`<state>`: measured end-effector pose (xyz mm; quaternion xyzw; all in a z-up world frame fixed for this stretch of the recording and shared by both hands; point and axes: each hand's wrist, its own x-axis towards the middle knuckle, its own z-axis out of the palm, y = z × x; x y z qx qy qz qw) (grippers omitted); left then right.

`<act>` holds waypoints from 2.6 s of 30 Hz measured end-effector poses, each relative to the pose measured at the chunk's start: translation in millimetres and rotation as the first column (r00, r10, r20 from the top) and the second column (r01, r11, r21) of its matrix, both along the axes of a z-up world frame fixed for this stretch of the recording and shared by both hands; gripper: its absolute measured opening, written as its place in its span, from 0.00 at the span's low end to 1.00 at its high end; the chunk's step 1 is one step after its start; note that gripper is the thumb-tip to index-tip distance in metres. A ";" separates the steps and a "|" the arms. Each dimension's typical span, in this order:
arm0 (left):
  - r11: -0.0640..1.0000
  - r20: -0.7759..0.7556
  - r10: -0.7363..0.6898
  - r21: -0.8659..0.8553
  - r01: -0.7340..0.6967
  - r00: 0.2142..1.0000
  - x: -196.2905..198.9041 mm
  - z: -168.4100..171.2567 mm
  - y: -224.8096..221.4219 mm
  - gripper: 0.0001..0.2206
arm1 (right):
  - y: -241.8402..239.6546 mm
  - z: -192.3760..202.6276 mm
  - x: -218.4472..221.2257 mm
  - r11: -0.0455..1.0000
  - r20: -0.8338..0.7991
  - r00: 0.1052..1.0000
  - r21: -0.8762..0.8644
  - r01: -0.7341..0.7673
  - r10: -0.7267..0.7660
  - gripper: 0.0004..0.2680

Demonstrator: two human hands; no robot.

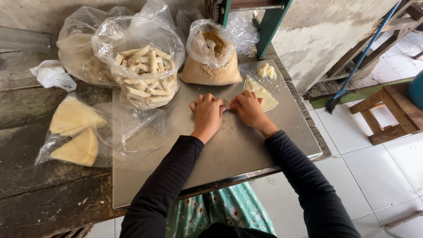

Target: The person repeatedly scoops a granular filling into triangular wrappers, folds them into cones, and places them on a metal table. The process is continuous and repetitive throughout the clip.

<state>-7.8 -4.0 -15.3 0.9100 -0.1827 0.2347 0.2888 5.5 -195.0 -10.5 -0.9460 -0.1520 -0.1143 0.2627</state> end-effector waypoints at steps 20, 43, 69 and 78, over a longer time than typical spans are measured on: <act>0.954 0.049 0.287 0.070 -0.290 0.957 53.5 -15.8 -22.4 0.09 | 39.6 -9.4 53.0 0.932 0.044 0.931 0.028 0.361 -0.362 0.11; 0.711 0.613 0.560 -0.009 -0.703 0.558 -0.8 147.6 114.9 0.08 | -115.5 37.1 51.9 0.986 -0.477 0.865 0.013 -0.168 0.154 0.09; 0.965 -0.150 -0.109 -0.253 0.068 0.983 26.1 -2.3 -99.4 0.03 | -110.8 32.8 48.9 0.960 -0.440 0.856 0.056 -0.276 0.272 0.16; 0.973 -0.053 -0.212 -0.105 0.205 0.976 13.0 -2.3 -87.9 0.07 | -106.9 19.6 55.3 0.959 -0.426 0.882 -0.101 -0.266 0.200 0.08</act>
